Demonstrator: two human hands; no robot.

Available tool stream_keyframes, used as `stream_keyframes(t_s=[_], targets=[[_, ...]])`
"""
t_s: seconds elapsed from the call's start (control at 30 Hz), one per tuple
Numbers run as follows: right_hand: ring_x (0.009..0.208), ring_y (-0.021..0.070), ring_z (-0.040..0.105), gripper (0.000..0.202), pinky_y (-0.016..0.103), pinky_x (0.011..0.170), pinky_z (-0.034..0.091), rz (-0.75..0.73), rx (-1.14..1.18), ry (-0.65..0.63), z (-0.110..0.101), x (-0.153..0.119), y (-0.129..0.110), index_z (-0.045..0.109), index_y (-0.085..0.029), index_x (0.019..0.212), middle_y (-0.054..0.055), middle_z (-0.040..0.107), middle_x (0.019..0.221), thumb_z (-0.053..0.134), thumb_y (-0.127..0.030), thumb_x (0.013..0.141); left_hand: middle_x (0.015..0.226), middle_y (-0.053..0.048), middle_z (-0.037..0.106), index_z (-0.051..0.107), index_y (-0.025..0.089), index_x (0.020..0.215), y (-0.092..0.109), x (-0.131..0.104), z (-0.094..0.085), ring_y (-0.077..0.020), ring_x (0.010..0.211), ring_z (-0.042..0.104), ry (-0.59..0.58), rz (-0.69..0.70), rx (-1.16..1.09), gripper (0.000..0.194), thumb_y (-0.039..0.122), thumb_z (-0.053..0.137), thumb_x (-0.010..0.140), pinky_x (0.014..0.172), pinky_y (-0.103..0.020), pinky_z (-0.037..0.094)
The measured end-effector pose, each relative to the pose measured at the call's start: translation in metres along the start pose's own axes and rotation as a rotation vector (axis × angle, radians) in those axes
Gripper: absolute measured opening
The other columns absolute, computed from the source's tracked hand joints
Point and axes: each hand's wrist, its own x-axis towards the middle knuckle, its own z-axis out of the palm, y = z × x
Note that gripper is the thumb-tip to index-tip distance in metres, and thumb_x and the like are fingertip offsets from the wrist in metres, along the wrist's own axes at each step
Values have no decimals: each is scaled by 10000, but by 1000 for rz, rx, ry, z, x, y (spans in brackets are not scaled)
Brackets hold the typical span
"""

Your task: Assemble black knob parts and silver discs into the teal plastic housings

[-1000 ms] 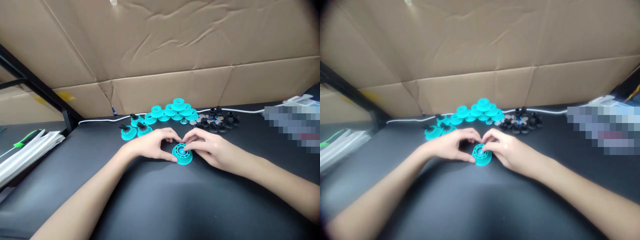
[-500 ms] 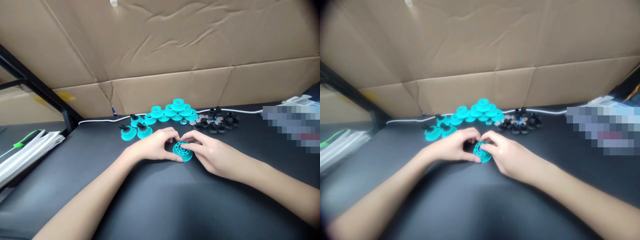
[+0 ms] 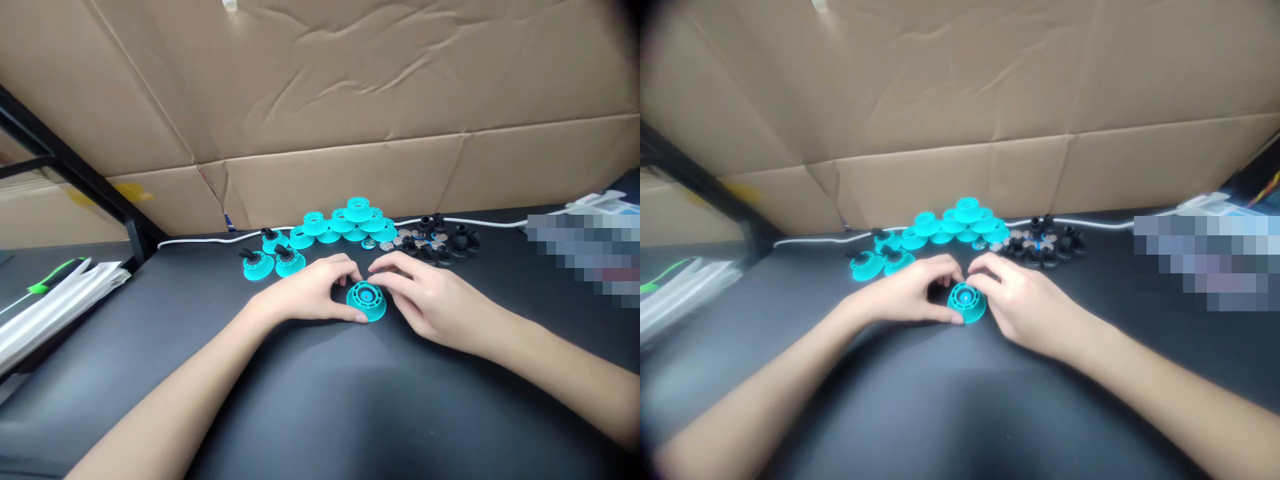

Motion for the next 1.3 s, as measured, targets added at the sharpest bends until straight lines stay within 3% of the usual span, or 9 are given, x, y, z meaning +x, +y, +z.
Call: stream_keyframes(t_s=[0.17,0.33,0.53,0.63,0.8,1.07,1.3], targets=[[927,275,762,325,439,777,660,170,-189,94,-2,-2,22,658,-186,1318,172,653,1390,527,-154,1023,1021,-27,634,675,197,1074,2,-1,-1,-176,898,576,-5,-15,5,457,491,900,806,786,-290,492],[1111,332,748,259,467,882,662,153,-188,36,3,-5,33,681,-161,1217,161,706,1276,495,-143,1038,1046,-33,637,677,202,1097,1,-2,-1,-177,913,578,-10,-19,-1,469,487,905,803,806,-295,502],[961,309,763,323,446,787,663,198,-238,79,3,-5,33,658,-159,1310,175,658,1326,535,-141,1012,1043,-33,634,689,196,1094,2,0,-1,-178,914,578,-16,-20,-1,464,481,908,799,807,-295,507],[954,314,758,271,456,827,659,188,-246,58,2,-5,35,693,-139,1221,167,693,1230,524,-121,1010,1048,-32,635,689,198,1102,2,-1,-1,-175,915,577,-11,-14,3,462,471,909,802,807,-291,506],[955,322,749,226,472,831,649,179,-172,47,4,-5,39,715,-132,1116,176,713,1155,512,-127,1014,1050,-35,637,689,198,1111,1,-1,0,-176,917,578,-12,-6,2,478,483,911,798,808,-293,508],[680,183,715,158,341,680,621,302,147,25,8,-4,34,725,-177,1076,87,722,978,593,-188,990,1049,-33,634,692,198,1120,0,-1,0,-171,891,582,-9,-8,-3,474,470,912,800,790,-295,512],[664,171,707,171,328,665,610,319,212,34,9,-1,30,731,-173,1086,76,728,955,594,-185,984,1107,-60,654,683,199,1127,1,1,1,-187,924,627,-1,40,13,444,444,898,827,812,-309,541]])
